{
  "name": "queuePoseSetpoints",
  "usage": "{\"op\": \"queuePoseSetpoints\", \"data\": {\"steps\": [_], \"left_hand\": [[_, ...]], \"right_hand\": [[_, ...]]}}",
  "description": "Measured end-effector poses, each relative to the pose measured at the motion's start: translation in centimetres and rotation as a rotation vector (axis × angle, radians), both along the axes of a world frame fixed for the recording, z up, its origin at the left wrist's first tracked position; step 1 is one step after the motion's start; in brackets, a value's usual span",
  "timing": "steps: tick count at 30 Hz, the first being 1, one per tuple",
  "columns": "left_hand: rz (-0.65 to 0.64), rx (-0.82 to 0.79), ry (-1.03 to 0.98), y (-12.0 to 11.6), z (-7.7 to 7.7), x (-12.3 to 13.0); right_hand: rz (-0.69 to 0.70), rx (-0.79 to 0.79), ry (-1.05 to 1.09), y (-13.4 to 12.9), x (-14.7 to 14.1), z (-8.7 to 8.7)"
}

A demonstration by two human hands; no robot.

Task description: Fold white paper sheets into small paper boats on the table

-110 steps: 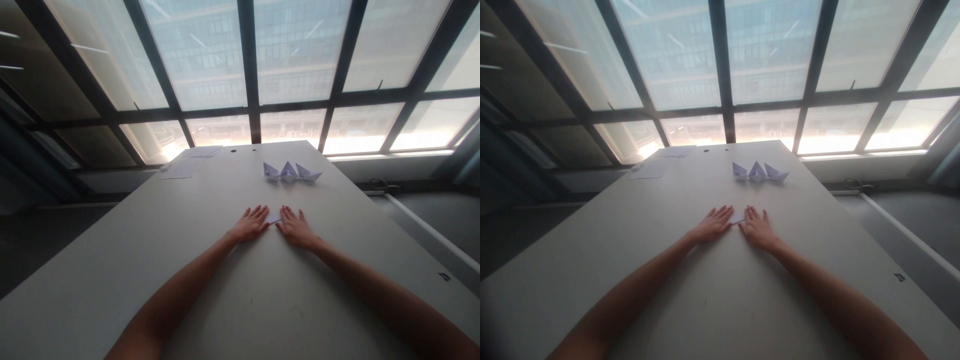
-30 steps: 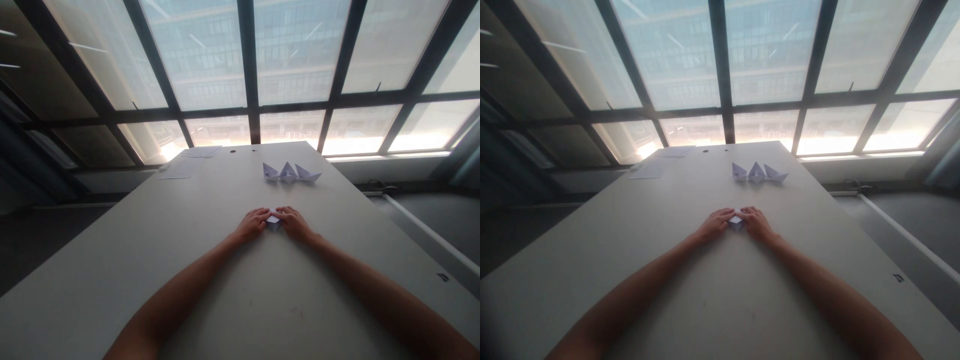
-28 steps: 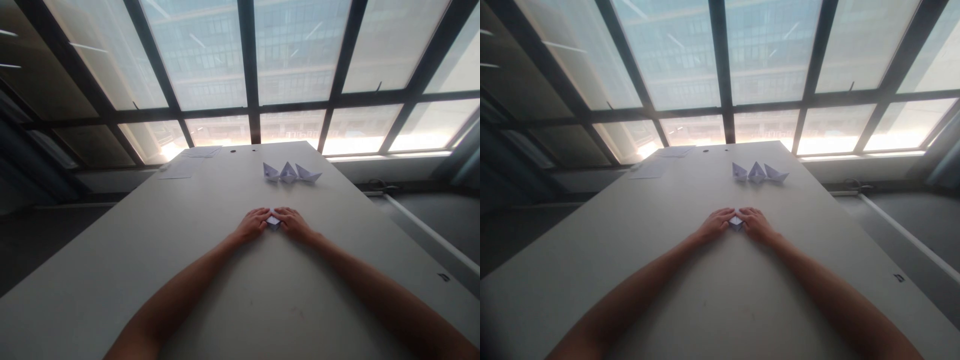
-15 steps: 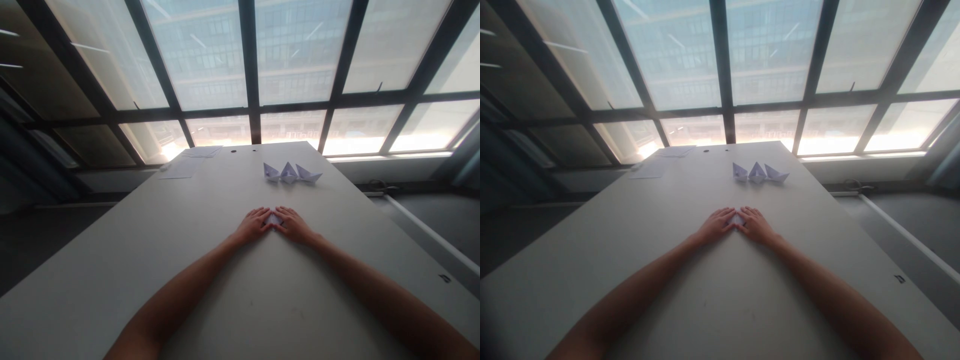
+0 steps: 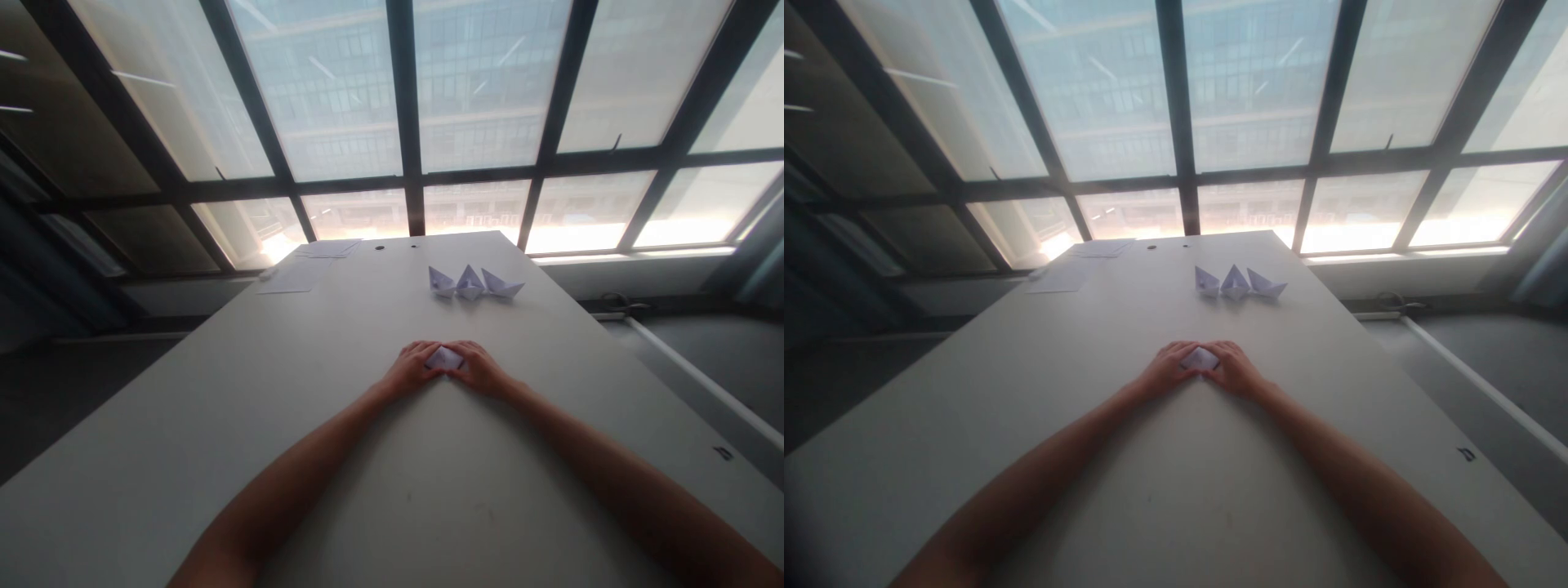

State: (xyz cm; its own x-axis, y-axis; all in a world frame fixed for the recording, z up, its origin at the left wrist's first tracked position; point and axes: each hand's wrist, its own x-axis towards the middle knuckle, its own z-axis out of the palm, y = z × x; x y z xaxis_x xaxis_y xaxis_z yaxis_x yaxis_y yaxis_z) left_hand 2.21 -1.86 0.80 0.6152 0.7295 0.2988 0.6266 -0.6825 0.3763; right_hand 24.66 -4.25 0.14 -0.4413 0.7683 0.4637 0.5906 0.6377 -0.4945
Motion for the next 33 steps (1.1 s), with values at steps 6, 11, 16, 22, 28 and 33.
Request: {"op": "queuePoseSetpoints", "data": {"steps": [6,11,16,22,28,33], "left_hand": [[-0.008,-0.009,0.037,0.5,-0.6,-0.2],[-0.020,-0.018,0.004,0.8,-0.6,-0.2],[-0.051,-0.026,-0.022,0.6,-0.3,-0.3],[-0.064,-0.085,-0.074,0.7,-0.1,-0.3],[-0.050,-0.220,-0.240,0.8,0.5,-0.2],[-0.146,-0.322,-0.257,0.5,1.0,-0.1]], "right_hand": [[-0.160,-0.062,-0.108,-0.9,-1.0,0.6],[-0.379,-0.165,-0.166,-1.2,-1.8,0.7],[-0.408,-0.283,-0.118,-0.6,-1.2,0.8],[-0.399,-0.366,0.055,-0.1,-0.9,0.8],[-0.214,-0.372,0.229,0.4,-1.0,-0.2],[-0.140,-0.360,0.346,0.0,-1.6,0.3]]}}
